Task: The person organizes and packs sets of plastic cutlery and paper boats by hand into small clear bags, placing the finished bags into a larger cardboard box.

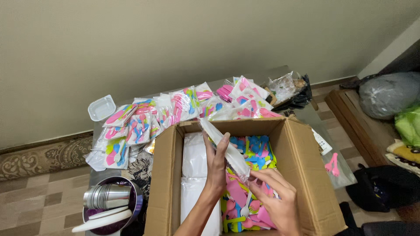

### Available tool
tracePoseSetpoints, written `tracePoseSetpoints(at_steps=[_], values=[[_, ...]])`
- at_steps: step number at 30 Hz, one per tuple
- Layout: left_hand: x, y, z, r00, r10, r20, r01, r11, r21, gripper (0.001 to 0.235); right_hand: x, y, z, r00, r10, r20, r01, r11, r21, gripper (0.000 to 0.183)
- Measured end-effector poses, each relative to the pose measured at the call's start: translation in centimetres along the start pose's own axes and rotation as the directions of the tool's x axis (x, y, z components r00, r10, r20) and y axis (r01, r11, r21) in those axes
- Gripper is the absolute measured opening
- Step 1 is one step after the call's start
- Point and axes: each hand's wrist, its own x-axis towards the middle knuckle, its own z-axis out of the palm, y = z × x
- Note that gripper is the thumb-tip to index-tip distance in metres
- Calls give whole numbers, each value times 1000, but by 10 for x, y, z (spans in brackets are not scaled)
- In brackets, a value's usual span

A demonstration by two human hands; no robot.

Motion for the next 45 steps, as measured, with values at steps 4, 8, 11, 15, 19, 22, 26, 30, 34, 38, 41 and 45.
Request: tracePoseSetpoints(at_steps=[4,8,11,15,19,22,26,30,34,38,41,45], values=[[0,-6,7,990,138,11,-137,966,221,112,-12,15,8,996,53,-71,-57,997,-57,31],[-1,-9,13,983,150,110,-173,955,240,116,-25,48,14,984,139,-107,-145,988,-47,28],[12,-9,2,993,18,114,-39,982,183,88,-26,55,8,946,264,-186,-262,964,37,32],[57,-32,-30,984,17,176,-40,991,125,45,-22,71,-5,792,543,-279,-492,839,233,36],[77,-44,-39,996,-38,84,24,987,162,38,-34,92,-8,778,594,-206,-538,798,272,33],[93,-59,-51,997,-10,83,0,993,117,31,-43,89,-14,799,566,-202,-531,822,205,26],[111,-57,-60,998,65,3,-64,978,200,34,-52,70,-27,867,429,-253,-418,903,101,21],[127,-53,-68,978,207,26,-206,937,281,30,-71,60,-42,828,464,-315,-503,863,-53,29],[116,-25,-57,930,343,130,-367,858,360,22,-87,57,-53,852,384,-356,-506,778,-374,20],[87,4,-34,801,469,373,-599,614,514,14,-101,55,-56,856,368,-363,-514,686,-515,16],[56,22,-13,645,452,616,-764,368,530,14,-105,53,-55,848,367,-382,-529,632,-567,16],[23,40,15,310,608,731,-942,90,325,8,-104,51,-52,863,319,-392,-500,646,-576,14]])
